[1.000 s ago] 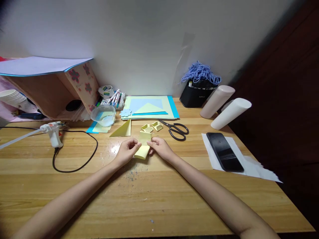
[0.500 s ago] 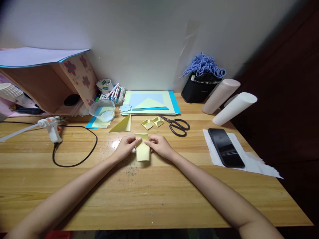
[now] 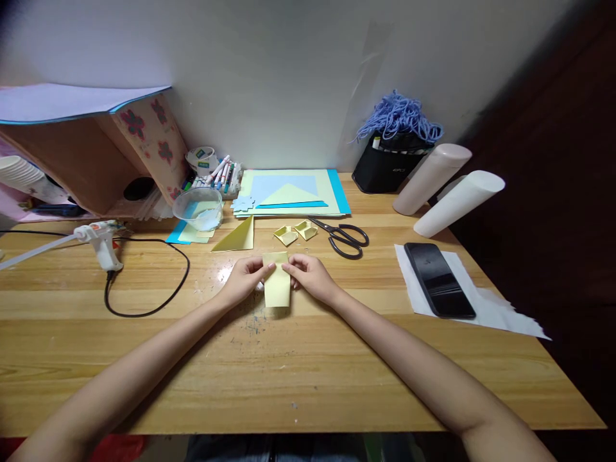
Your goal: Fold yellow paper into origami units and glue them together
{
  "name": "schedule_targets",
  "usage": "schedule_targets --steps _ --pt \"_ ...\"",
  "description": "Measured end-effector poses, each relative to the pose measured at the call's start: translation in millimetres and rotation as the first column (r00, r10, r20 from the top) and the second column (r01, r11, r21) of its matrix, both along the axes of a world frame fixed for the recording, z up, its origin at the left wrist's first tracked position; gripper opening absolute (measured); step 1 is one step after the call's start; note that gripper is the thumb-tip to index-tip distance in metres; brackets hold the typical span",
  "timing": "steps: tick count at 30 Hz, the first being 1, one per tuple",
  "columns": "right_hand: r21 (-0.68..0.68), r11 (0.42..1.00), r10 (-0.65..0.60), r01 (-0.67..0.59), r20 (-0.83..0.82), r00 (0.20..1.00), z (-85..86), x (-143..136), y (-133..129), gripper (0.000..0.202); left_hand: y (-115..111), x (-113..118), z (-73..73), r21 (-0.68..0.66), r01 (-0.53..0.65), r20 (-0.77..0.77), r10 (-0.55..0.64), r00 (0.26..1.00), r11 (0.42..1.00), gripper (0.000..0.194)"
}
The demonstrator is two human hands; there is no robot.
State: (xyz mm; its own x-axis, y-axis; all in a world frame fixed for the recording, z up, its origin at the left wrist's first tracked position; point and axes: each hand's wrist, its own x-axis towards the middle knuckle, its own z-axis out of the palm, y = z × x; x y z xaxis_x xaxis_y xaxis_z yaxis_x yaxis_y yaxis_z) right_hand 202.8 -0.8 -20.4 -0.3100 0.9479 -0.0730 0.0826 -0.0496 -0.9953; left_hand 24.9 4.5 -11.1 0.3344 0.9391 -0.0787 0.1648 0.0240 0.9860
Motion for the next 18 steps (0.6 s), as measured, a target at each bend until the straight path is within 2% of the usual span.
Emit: schedule_targets --steps 7,14,18 --pt "0.0 1.0 -0.017 0.017 -0.05 0.999 2.7 -1.0 -1.0 0.026 -0.1 0.8 -1.0 0.017 0.01 -0.022 -0.009 1.0 1.0 0.036" --pt "-0.002 1.0 -0.022 0.022 -0.004 1.0 1.7 0.1 0.0 0.033 3.2 -0.4 -10.4 0.121 0.027 -0.142 -0.01 0.99 0.992 0.036" --pt "-0.002 0.999 -0.045 0.045 -0.038 0.998 1.4 0.4 0.1 0.028 3.6 -0.1 -7.6 0.144 0.054 -0.168 -0.03 0.985 0.988 0.037"
